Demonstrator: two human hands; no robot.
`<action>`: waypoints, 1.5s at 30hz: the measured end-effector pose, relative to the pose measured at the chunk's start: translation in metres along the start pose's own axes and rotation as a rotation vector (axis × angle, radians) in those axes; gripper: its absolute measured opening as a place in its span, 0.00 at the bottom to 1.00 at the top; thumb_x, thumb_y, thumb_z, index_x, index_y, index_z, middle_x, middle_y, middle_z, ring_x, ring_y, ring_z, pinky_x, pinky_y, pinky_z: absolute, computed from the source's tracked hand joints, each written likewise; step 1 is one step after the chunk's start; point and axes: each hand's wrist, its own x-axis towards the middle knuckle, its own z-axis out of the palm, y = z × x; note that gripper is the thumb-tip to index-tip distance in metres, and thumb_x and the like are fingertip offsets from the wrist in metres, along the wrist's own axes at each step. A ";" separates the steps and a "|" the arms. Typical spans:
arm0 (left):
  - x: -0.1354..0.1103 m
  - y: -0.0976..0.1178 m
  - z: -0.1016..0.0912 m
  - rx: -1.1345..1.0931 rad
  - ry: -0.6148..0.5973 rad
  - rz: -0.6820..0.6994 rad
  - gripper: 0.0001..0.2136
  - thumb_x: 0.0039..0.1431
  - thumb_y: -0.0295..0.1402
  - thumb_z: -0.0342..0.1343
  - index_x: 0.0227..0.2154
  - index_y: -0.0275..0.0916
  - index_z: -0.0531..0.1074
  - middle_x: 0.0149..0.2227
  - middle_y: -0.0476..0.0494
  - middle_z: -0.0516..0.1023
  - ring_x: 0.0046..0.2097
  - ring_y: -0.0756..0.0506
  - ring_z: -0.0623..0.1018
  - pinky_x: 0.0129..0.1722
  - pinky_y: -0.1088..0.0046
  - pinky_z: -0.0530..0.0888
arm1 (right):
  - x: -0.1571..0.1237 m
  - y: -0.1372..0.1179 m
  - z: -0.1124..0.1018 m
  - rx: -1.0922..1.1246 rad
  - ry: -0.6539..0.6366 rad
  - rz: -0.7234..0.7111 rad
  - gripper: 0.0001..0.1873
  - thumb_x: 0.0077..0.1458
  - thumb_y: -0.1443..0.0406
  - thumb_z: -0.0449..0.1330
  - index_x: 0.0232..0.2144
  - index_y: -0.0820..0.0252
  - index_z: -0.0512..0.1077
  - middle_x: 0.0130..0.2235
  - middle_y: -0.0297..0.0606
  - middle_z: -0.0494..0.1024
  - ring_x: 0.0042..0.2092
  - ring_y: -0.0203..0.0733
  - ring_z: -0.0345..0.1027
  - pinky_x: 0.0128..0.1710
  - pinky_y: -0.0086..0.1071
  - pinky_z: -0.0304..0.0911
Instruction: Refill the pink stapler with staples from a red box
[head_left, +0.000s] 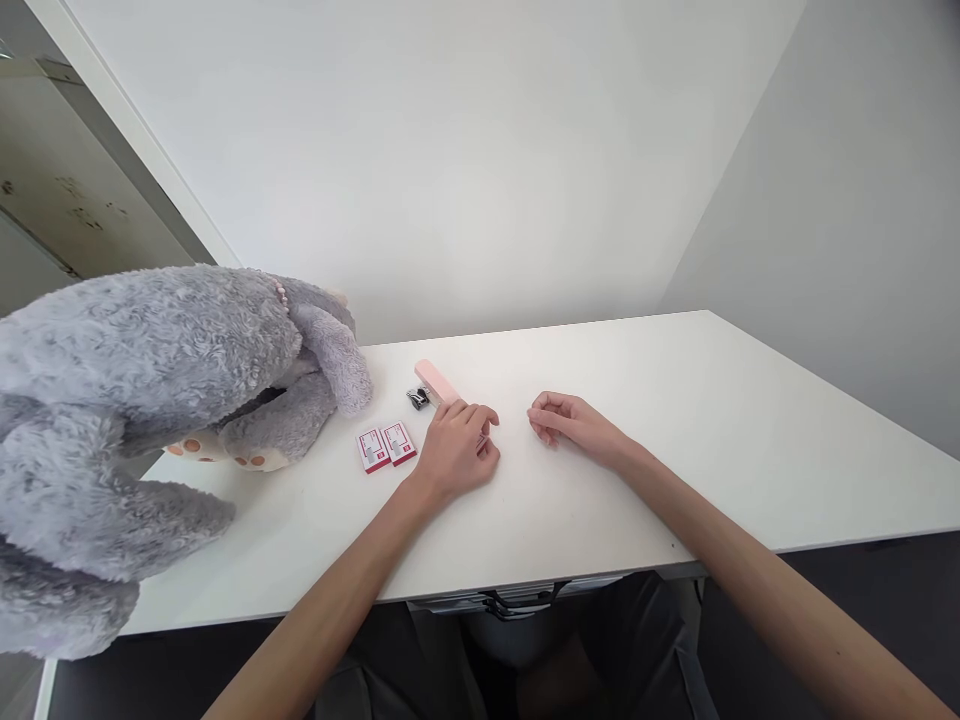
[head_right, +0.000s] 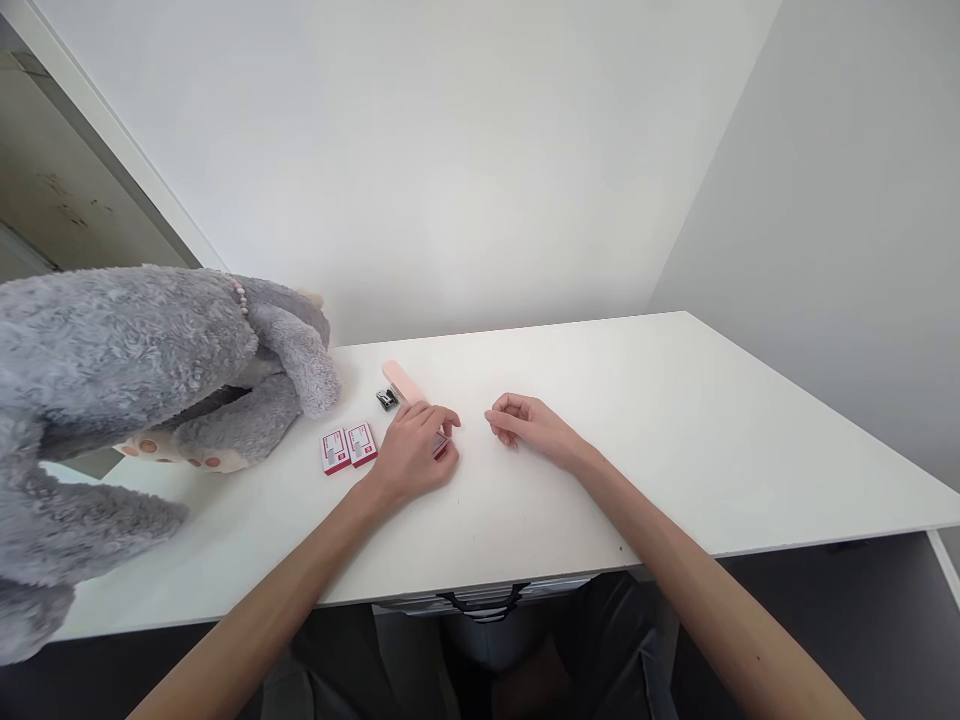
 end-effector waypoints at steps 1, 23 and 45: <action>0.000 -0.001 0.000 0.010 -0.006 -0.011 0.15 0.50 0.22 0.55 0.41 0.42 0.71 0.33 0.47 0.78 0.42 0.39 0.76 0.52 0.58 0.69 | 0.000 0.000 0.000 -0.004 0.001 0.003 0.19 0.60 0.48 0.65 0.30 0.56 0.70 0.27 0.31 0.72 0.29 0.37 0.61 0.34 0.36 0.59; -0.001 -0.023 0.004 0.309 0.189 -0.095 0.27 0.42 0.08 0.46 0.42 0.41 0.72 0.46 0.38 0.70 0.49 0.36 0.70 0.47 0.59 0.69 | -0.003 -0.003 0.001 0.013 -0.007 0.015 0.18 0.60 0.50 0.65 0.30 0.55 0.70 0.28 0.31 0.71 0.29 0.37 0.61 0.34 0.36 0.58; -0.002 -0.012 0.009 0.040 -0.005 0.353 0.10 0.57 0.19 0.48 0.28 0.40 0.69 0.29 0.49 0.77 0.32 0.48 0.73 0.34 0.70 0.66 | -0.001 0.000 0.000 -0.006 -0.010 -0.011 0.17 0.60 0.49 0.65 0.30 0.55 0.71 0.28 0.32 0.72 0.29 0.38 0.61 0.34 0.37 0.58</action>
